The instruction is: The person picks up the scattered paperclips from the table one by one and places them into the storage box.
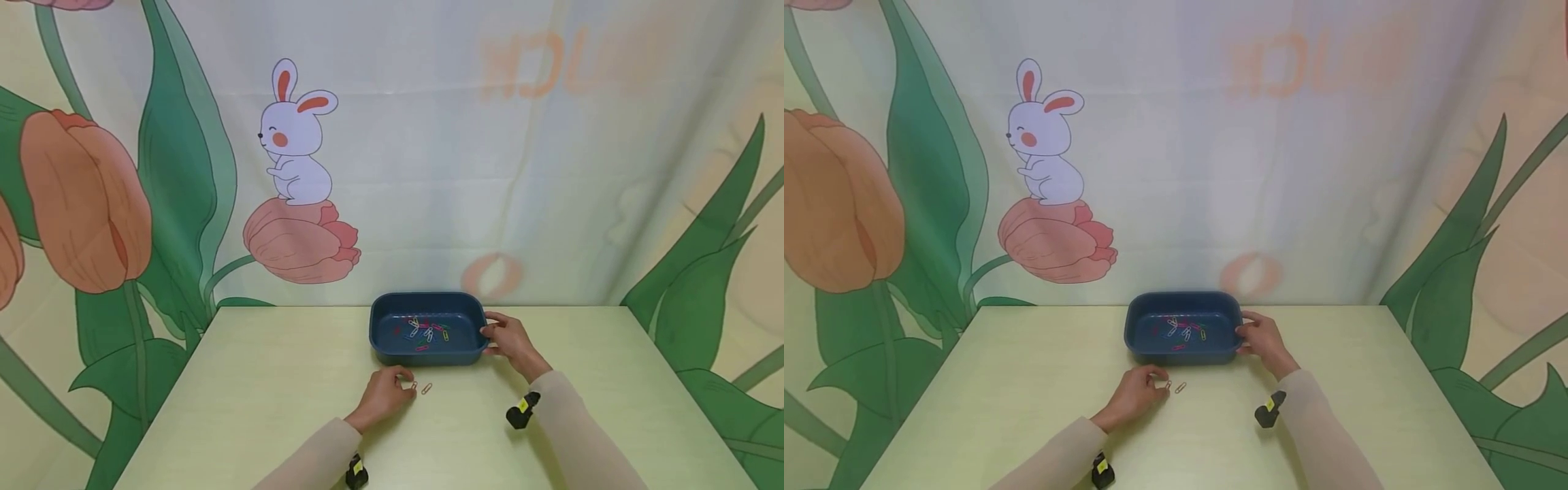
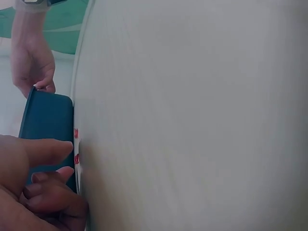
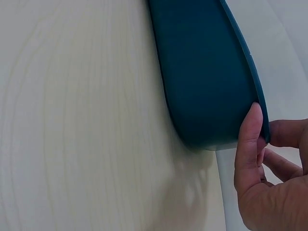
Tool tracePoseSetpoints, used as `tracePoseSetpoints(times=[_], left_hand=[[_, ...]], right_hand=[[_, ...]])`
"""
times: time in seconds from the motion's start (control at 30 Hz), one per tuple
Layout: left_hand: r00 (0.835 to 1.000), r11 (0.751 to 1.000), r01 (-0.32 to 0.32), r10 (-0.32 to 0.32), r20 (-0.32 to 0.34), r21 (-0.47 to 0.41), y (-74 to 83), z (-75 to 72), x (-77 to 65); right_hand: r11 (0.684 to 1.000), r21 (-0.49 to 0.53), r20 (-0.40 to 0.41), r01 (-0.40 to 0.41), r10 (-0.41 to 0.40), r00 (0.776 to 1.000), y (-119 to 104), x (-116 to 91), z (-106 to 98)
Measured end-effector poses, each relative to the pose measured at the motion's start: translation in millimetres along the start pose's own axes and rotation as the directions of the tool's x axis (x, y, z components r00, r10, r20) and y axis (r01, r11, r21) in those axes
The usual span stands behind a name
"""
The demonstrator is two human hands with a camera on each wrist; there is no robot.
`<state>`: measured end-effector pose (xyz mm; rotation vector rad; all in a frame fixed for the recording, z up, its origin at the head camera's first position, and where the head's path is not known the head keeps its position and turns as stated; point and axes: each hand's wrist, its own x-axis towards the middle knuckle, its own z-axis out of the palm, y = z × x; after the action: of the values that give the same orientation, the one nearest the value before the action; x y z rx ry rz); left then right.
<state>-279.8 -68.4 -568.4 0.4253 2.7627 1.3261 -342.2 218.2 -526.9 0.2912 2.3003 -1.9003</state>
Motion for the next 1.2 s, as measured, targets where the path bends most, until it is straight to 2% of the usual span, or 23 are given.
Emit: tracePoseSetpoints(times=[0.37,0.83,1.2], left_hand=[[1.0,0.998,-0.006,0.006,0.0,0.06,0.1,6.2,-1.5],[1.0,0.997,0.002,-0.003,0.012,0.076,1.8,2.7,3.1],[0.998,0.996,-0.002,-0.004,0.065,0.087,13.1,-4.3,-12.4]], right_hand=[[1.0,0.009,0.006,-0.006,0.006,1.0,7.5,1.3,-0.1],[1.0,0.007,-0.001,0.002,-0.002,1.0,-2.4,1.0,0.0],[1.0,0.001,-0.007,-0.016,0.016,1.0,-0.7,1.4,0.3]])
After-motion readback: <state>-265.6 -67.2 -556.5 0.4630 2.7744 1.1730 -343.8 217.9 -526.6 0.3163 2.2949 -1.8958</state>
